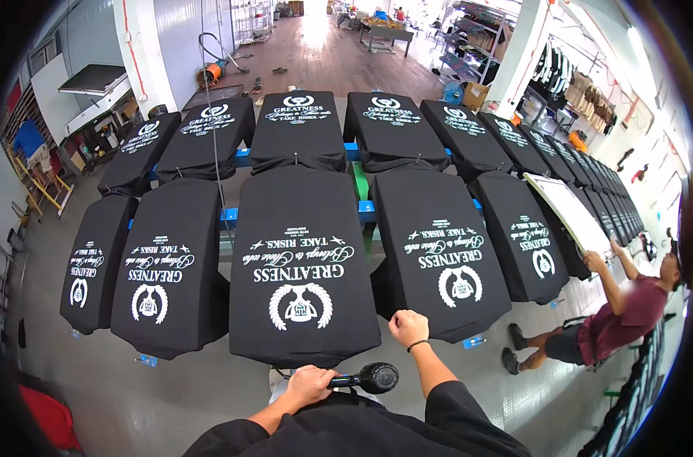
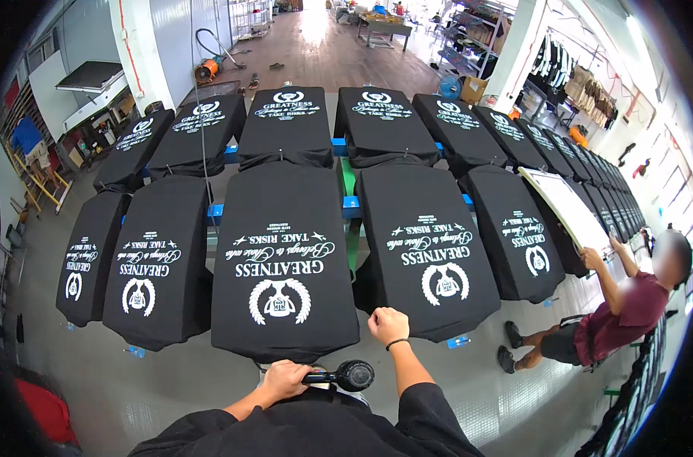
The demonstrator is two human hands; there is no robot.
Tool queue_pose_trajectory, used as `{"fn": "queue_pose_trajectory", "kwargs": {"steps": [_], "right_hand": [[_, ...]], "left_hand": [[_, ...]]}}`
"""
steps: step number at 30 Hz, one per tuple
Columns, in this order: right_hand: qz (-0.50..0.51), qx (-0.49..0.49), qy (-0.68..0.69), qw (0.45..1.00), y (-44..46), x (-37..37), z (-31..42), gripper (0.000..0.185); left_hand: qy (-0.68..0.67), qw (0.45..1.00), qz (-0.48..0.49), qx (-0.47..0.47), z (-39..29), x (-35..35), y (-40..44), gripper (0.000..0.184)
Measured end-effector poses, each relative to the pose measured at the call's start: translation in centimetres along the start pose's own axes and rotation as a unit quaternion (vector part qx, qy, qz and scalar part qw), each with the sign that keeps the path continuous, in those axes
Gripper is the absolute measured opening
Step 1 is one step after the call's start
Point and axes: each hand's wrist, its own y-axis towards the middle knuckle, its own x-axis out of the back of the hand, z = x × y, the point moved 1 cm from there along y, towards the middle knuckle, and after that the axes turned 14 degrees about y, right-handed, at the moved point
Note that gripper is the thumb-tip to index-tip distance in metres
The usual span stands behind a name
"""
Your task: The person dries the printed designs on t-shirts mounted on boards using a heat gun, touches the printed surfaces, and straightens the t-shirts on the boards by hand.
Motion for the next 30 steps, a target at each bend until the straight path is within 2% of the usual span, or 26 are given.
{"fn": "queue_pose_trajectory", "kwargs": {"steps": [3,5,8,30], "right_hand": [[-0.006,0.007,0.004,1.0,0.16,0.04,0.0,0.019],[-0.005,0.007,0.006,1.0,0.08,0.07,0.05,0.019],[-0.007,0.007,0.001,1.0,0.08,-0.1,-0.13,0.019],[0.0,0.003,-0.006,1.0,0.0,-0.11,-0.14,0.018]], "left_hand": [[0.012,1.0,0.003,0.004,0.03,-0.16,-0.1,0.023],[0.021,1.0,0.015,0.006,0.15,-0.49,-0.29,0.03],[0.017,1.0,0.006,0.004,0.01,-0.19,-0.11,0.022],[0.02,1.0,-0.011,0.012,-0.04,-0.48,-0.15,0.024]]}}
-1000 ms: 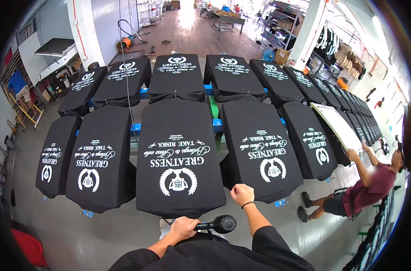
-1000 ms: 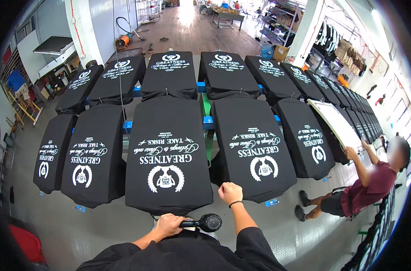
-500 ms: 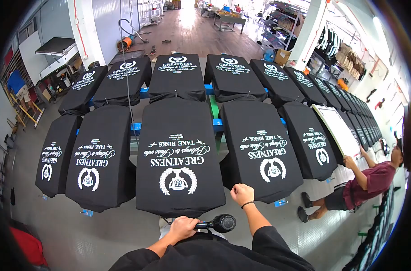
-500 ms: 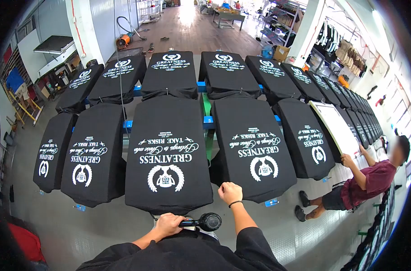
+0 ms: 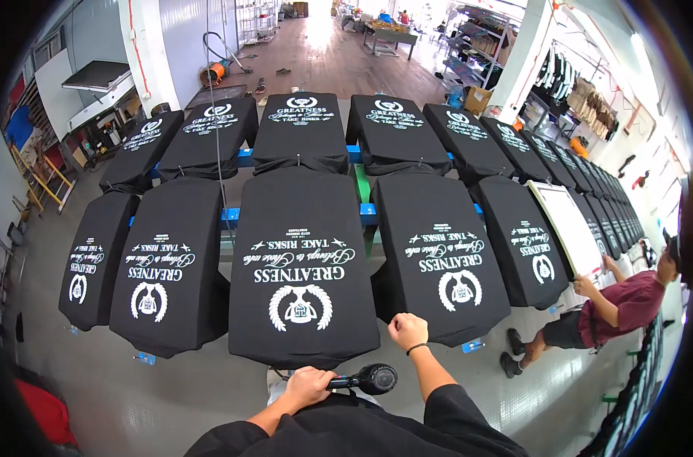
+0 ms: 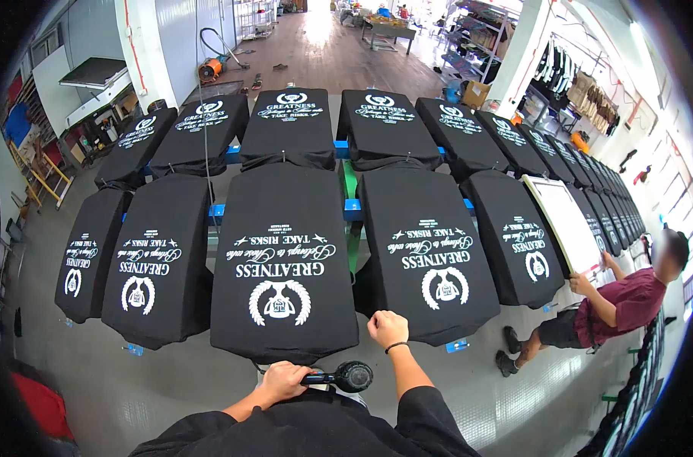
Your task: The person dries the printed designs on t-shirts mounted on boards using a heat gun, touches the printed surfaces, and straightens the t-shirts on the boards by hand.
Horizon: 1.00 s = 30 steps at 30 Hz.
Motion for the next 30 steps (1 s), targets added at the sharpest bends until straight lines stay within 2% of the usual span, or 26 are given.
{"fn": "queue_pose_trajectory", "kwargs": {"steps": [30], "right_hand": [[-0.013,0.005,0.012,1.0,0.2,0.2,0.2,0.019]], "left_hand": [[-0.002,1.0,0.017,-0.024,0.0,1.2,0.3,0.022]]}}
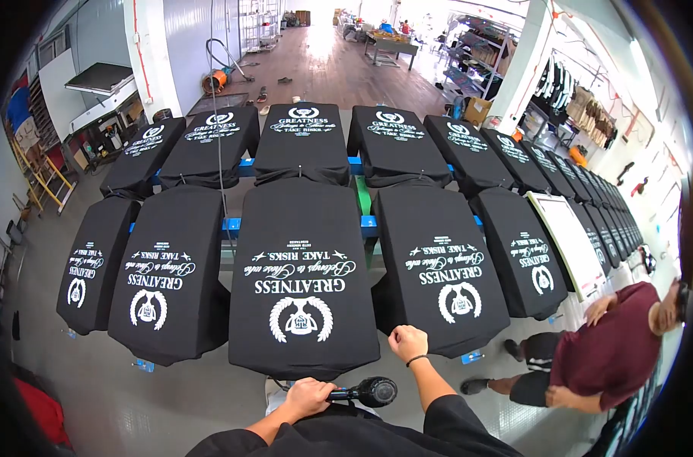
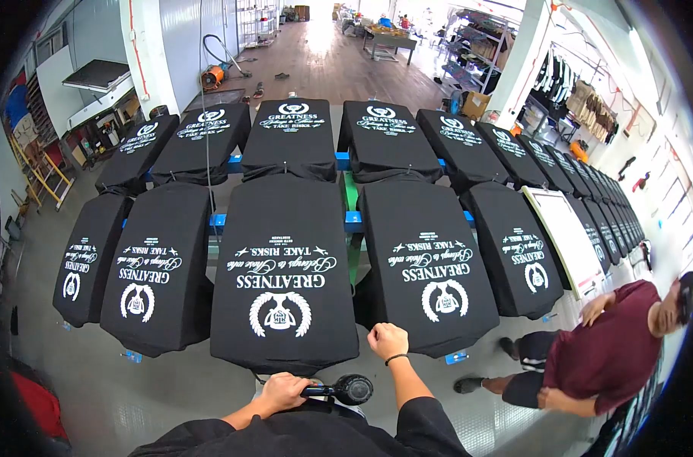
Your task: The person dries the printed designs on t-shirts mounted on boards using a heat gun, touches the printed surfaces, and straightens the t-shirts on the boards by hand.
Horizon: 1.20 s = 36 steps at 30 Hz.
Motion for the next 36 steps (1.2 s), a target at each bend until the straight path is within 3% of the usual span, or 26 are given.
{"fn": "queue_pose_trajectory", "kwargs": {"steps": [15,24,29,34,36], "right_hand": [[0.0,0.005,-0.002,1.0,-0.1,0.0,0.0,0.019],[0.006,0.01,-0.008,1.0,-0.1,-0.1,-0.3,0.019],[0.005,0.01,-0.006,1.0,-0.1,-0.2,-0.3,0.019],[0.017,0.006,-0.008,1.0,0.0,0.0,-0.2,0.02],[0.013,0.009,-0.005,1.0,0.1,0.0,-0.2,0.02]], "left_hand": [[-0.019,1.0,0.024,0.007,0.3,-0.4,-0.3,0.028],[-0.118,0.992,-0.008,0.038,0.0,1.9,0.3,0.031],[-0.107,0.987,0.087,0.087,1.1,3.2,2.2,0.033],[-0.087,0.989,0.081,0.083,1.3,2.5,3.2,0.033],[-0.08,0.991,0.034,0.104,0.5,1.8,3.0,0.032]]}}
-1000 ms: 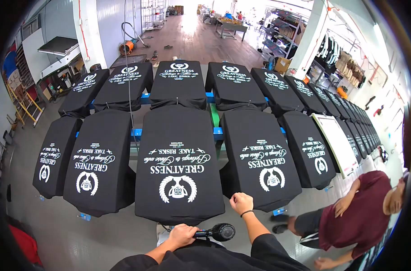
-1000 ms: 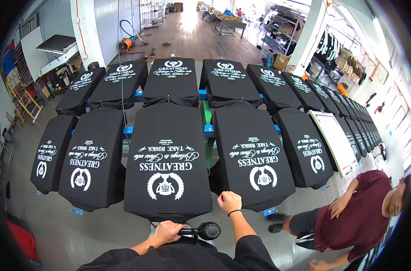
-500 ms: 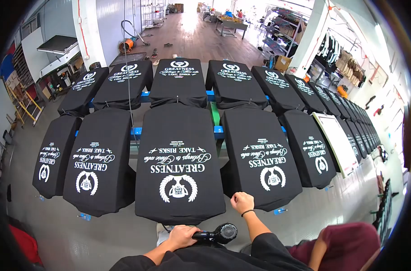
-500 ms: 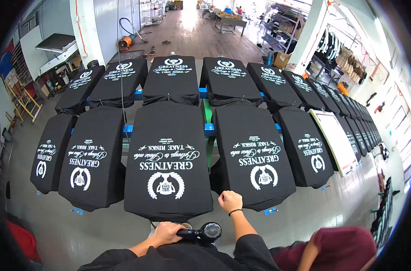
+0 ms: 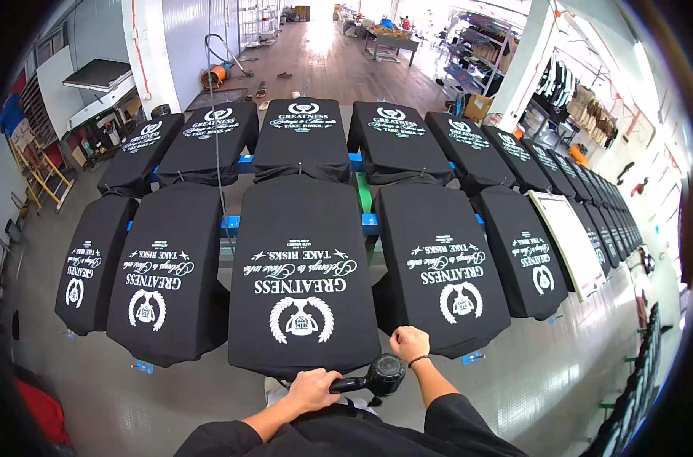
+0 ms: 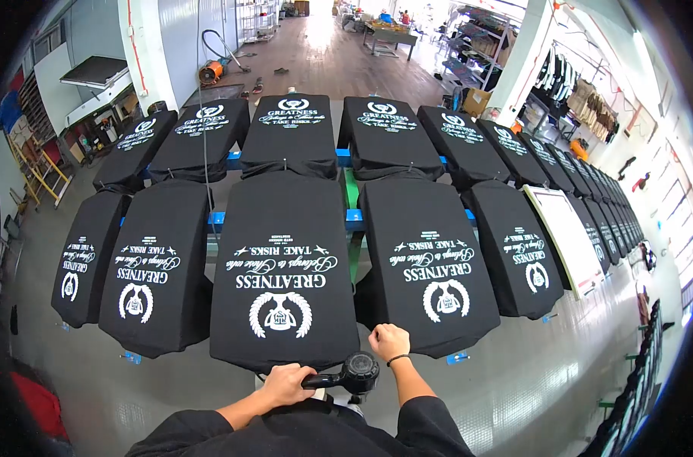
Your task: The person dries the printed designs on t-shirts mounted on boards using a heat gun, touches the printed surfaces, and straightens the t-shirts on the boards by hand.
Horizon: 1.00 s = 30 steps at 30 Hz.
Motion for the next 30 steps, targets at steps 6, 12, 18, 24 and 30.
{"fn": "queue_pose_trajectory", "kwargs": {"steps": [6,12,18,24,30], "right_hand": [[0.005,-0.007,0.018,1.0,-0.4,0.1,-0.1,0.02],[0.008,-0.004,0.013,1.0,-0.2,0.2,-0.3,0.02],[0.009,0.0,0.016,1.0,-0.3,0.1,-0.1,0.019],[0.002,0.001,0.022,1.0,-0.1,0.3,0.0,0.02],[-0.002,0.002,0.02,1.0,-0.1,0.3,0.1,0.02]], "left_hand": [[-0.029,0.999,-0.017,-0.007,-0.2,-0.7,0.6,0.033],[-0.034,0.999,0.011,-0.004,-1.0,0.4,0.2,0.031],[0.016,0.998,0.047,-0.046,-2.2,0.0,-1.3,0.04],[0.124,0.984,0.012,-0.128,-1.3,-1.9,-3.0,0.031],[0.222,0.959,0.013,-0.178,-1.8,-3.0,-3.4,0.019]]}}
